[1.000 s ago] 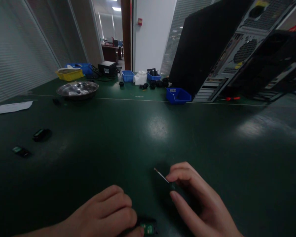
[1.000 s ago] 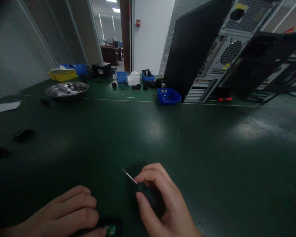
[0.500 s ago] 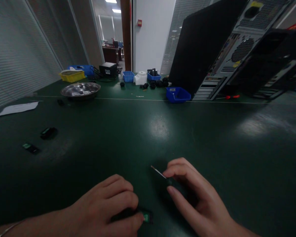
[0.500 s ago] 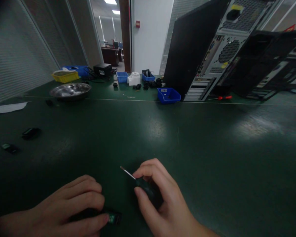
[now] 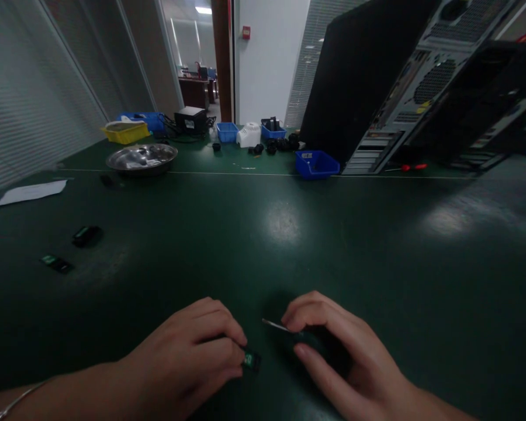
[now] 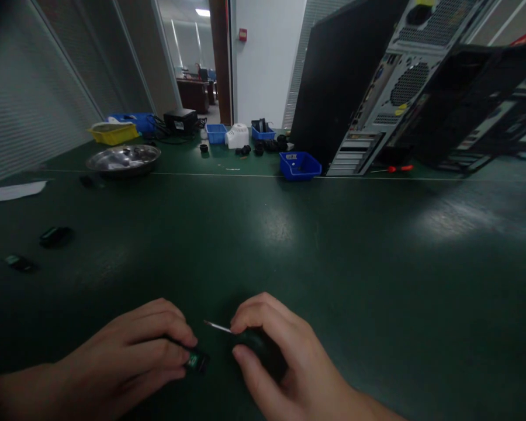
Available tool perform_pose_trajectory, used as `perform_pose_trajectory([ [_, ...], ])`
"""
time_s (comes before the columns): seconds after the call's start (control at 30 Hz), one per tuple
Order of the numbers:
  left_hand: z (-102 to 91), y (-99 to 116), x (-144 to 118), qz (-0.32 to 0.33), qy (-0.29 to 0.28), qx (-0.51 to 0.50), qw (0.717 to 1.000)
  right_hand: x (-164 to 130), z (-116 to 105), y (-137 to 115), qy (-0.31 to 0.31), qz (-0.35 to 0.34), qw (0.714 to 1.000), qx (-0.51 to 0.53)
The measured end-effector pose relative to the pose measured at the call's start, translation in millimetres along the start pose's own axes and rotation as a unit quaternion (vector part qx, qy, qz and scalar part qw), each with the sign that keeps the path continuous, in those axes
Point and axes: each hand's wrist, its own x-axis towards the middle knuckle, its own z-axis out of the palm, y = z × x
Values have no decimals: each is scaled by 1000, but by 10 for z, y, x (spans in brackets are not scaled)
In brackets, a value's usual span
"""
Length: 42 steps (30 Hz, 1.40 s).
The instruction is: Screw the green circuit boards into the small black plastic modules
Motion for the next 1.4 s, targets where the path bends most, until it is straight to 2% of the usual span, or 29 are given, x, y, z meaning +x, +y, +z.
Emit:
perform_pose_trajectory([
  [0.2, -21, -4, -6, -11, -30, -11, 999, 0, 10, -24, -4, -5, 1000, -4],
  [0.3, -20, -18, -7, -3, -26, -5, 1000, 5, 6, -43, 7, -10, 1000, -2],
  [0.43, -15, -36, 8, 27, 1, 11, 1000, 14, -1, -43, 16, -14, 1000, -7],
  [0.57, 10, -40, 19, 46, 41, 17, 998, 17, 0, -35, -16, -20, 998, -49],
  [0.7, 26, -40, 9, 35, 60, 12, 998, 1, 2, -9, -56, -40, 991, -114],
  [0.87, 18, -40, 11, 20, 34, 0, 999, -23, 11, 15, -72, -56, 986, -142],
  [1.0, 19, -27, 4, -32, 42, 5, 999, -31, 24, 3, -47, -29, 990, -133],
  [1.13, 4, -23, 1, -78, 21, 15, 997, -33, 25, 6, -26, -6, 994, -110],
  [1.27, -7, -33, 5, -78, 6, 20, 997, -24, 6, 14, -27, 8, 994, -110],
  [1.4, -9, -29, 16, -68, 11, 13, 998, -8, -14, -19, -32, -23, 994, -100],
])
